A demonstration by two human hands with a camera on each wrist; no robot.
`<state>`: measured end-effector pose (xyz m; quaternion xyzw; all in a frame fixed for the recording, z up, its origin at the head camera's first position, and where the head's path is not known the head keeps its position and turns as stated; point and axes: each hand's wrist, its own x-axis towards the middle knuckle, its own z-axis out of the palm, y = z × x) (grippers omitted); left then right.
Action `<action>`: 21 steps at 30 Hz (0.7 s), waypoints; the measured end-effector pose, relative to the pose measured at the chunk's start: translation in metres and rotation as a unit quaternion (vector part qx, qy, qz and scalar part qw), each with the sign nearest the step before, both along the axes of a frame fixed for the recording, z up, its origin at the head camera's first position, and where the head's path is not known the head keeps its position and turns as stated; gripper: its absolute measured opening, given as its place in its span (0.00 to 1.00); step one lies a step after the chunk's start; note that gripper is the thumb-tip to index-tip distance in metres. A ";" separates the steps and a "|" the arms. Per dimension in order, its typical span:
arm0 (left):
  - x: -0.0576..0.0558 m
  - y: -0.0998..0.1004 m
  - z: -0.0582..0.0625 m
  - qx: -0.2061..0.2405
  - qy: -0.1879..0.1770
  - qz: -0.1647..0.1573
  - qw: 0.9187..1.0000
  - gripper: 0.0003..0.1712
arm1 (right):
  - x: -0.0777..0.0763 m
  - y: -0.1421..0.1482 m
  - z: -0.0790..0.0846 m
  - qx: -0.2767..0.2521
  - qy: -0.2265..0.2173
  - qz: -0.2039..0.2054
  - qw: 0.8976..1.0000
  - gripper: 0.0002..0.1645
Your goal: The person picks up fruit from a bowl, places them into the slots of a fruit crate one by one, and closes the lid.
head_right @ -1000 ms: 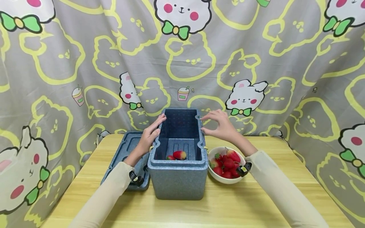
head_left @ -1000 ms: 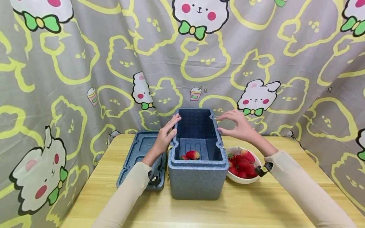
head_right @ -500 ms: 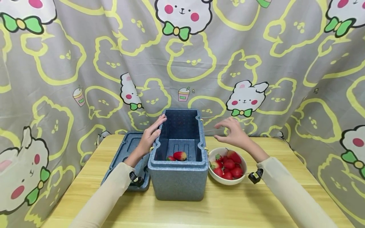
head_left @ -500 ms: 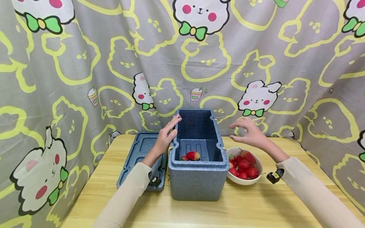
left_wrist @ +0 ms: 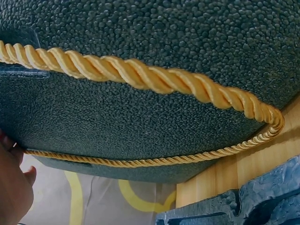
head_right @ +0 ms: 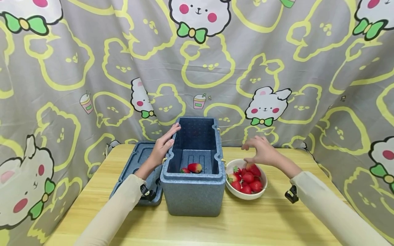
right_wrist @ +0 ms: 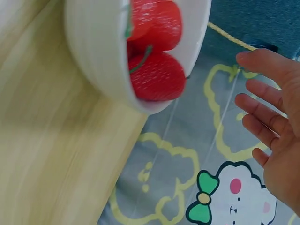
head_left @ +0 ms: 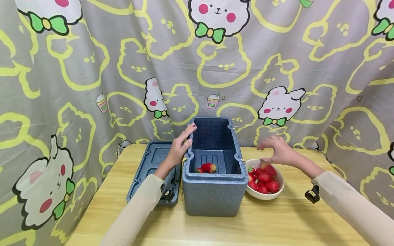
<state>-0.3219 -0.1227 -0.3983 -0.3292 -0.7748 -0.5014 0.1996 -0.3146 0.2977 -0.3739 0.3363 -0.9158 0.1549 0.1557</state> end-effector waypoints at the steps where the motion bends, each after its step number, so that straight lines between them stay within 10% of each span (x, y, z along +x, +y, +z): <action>1: 0.000 0.000 0.000 -0.001 0.000 -0.001 1.000 0.30 | 0.001 0.001 -0.001 0.009 -0.006 -0.002 1.000 0.20; 21: 0.001 0.000 0.001 0.010 0.003 -0.017 1.000 0.29 | 0.012 0.013 -0.025 0.113 -0.007 0.005 0.994 0.21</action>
